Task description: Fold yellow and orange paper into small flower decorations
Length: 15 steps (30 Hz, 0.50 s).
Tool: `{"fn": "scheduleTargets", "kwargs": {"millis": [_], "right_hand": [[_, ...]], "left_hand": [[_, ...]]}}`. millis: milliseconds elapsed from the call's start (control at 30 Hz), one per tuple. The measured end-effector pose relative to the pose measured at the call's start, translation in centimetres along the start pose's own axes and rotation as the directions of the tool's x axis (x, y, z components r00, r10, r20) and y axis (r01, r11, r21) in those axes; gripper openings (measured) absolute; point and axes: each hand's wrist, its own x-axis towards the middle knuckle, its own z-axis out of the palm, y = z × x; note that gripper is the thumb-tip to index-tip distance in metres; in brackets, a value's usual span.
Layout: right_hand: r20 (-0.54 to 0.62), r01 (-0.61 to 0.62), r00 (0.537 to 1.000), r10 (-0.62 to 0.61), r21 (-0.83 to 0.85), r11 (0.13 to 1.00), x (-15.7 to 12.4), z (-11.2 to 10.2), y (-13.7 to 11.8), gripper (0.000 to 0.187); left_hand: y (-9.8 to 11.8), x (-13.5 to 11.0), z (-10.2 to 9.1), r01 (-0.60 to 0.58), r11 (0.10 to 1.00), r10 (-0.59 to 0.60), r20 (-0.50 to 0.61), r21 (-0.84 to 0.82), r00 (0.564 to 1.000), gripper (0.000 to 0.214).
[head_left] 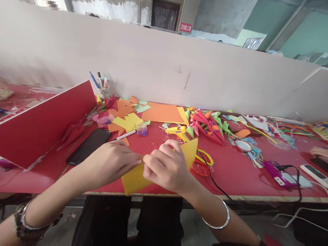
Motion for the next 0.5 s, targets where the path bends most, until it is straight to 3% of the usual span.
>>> {"fn": "scheduleTargets", "kwargs": {"millis": [233, 500], "right_hand": [[0.019, 0.019, 1.000, -0.019, -0.006, 1.000, 0.3, 0.3, 0.3, 0.022], [0.039, -0.032, 0.999, 0.031, 0.021, 0.999, -2.1, -0.5, 2.7, 0.016]], "left_hand": [[0.4, -0.2, -0.2, -0.039, 0.993, 0.045, -0.046, 0.115, 0.998, 0.040], [-0.6, -1.0, -1.4, 0.022, 0.999, -0.023, 0.026, 0.033, 0.999, 0.040]]}}
